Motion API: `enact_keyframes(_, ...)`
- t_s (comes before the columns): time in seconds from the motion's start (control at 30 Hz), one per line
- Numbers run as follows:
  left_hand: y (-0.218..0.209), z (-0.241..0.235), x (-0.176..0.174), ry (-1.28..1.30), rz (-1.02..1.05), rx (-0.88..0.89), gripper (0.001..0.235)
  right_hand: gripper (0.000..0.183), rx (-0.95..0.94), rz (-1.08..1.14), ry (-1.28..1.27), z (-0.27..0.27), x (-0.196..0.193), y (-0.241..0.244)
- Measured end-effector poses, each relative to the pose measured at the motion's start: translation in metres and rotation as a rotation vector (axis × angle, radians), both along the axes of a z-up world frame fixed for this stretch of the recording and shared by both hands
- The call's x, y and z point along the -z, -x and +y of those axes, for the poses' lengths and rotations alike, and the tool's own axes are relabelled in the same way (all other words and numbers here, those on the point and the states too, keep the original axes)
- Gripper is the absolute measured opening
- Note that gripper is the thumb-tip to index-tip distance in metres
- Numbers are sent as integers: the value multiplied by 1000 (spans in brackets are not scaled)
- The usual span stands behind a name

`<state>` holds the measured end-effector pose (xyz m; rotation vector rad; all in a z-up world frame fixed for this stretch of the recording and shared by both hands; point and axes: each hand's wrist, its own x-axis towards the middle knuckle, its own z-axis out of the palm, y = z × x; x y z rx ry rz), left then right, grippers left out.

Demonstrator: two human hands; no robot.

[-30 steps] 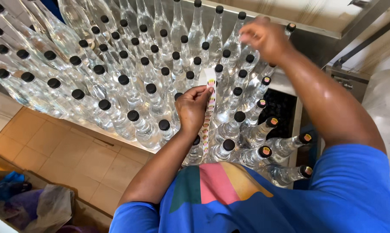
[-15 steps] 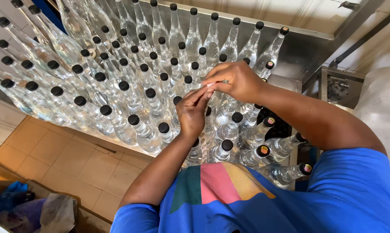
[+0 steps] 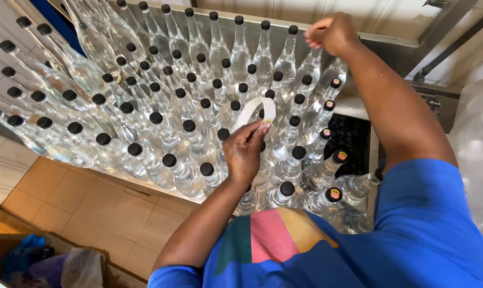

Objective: The person stands at a stainless steel table and applies small circular stickers to the black caps of numerous clear glass bottles arranged in rows. They peel stickers from a sheet and press them onto the bottle tops one by one, working systematically across the table.

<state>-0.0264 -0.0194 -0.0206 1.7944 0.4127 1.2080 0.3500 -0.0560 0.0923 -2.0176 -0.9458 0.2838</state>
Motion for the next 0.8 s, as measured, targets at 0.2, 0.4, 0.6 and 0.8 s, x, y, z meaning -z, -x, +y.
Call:
enact_keyframes(0.2, 1, -7, -5, -72, -82, 98, 21, 57, 139, -354, 75, 2, 103, -149)
enact_keyframes(0.4, 9, -14, -22, -93, 25, 109, 15, 64, 114, -248, 180, 7, 121, -139)
enact_keyframes(0.6, 9, -14, -20, -109, 5, 94, 15, 77, 64, -401, 234, 18, 137, -164)
enact_keyframes(0.8, 9, -13, -21, -109, -5, 80, 15, 95, 30, -523, 316, 27, 151, -177)
